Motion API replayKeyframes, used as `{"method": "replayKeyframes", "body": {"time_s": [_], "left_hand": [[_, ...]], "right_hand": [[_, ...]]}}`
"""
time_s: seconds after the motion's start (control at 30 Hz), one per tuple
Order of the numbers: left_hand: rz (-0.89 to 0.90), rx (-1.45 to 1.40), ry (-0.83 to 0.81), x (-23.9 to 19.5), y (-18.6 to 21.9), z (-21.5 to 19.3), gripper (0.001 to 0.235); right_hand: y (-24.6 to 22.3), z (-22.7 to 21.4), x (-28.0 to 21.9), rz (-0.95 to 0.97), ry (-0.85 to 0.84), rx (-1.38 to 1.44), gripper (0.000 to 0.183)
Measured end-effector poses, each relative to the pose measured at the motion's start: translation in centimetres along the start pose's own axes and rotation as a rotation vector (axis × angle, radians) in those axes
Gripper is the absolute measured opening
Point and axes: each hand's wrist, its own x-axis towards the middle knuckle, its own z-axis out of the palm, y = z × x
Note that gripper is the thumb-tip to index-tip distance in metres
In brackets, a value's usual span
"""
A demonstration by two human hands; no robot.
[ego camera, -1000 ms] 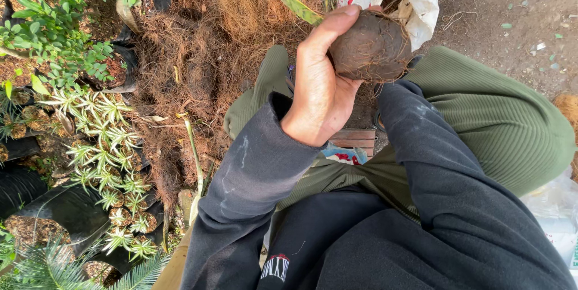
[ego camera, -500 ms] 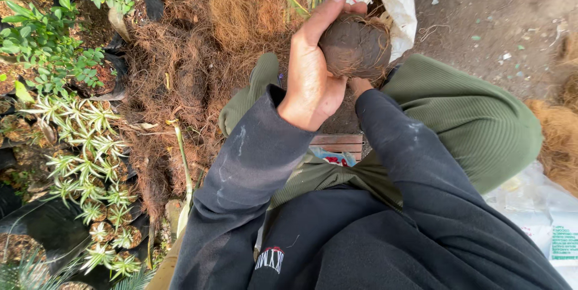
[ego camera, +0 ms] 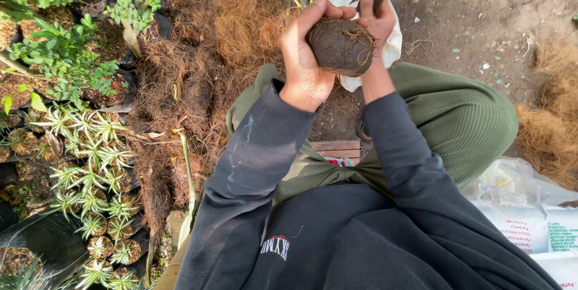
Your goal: The person sits cross-legged and wraps a small plant with exposed roots in a piece of fibrous material, likely coconut coir. They repeatedly adjust and tighten the wrapping around the root ball by hand.
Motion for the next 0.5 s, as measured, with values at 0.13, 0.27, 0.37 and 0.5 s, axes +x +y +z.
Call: {"method": "replayKeyframes", "body": {"time_s": [0.13,0.27,0.37,0.5], "left_hand": [[0.046,0.001,0.020,-0.1,0.3,0.1,0.028],[0.067,0.072,0.032,-0.3,0.5,0.1,0.030],[0.098,0.148,0.040,-0.4,0.2,-0.1,0.028],[0.055,0.144,0.048,-0.3,0.0,-0.1,0.028]], "right_hand": [[-10.7,0.4,-0.2,-0.466,-0.245,-0.068,0.029],[-19.6,0.4,-1.3,-0.656,-0.375,-0.124,0.030],[-23.4,-0.1,-1.6,-0.790,-0.467,-0.259,0.033],[-25.6,-0.3,-2.6,-0.630,-0.618,-0.292,0.035]]}}
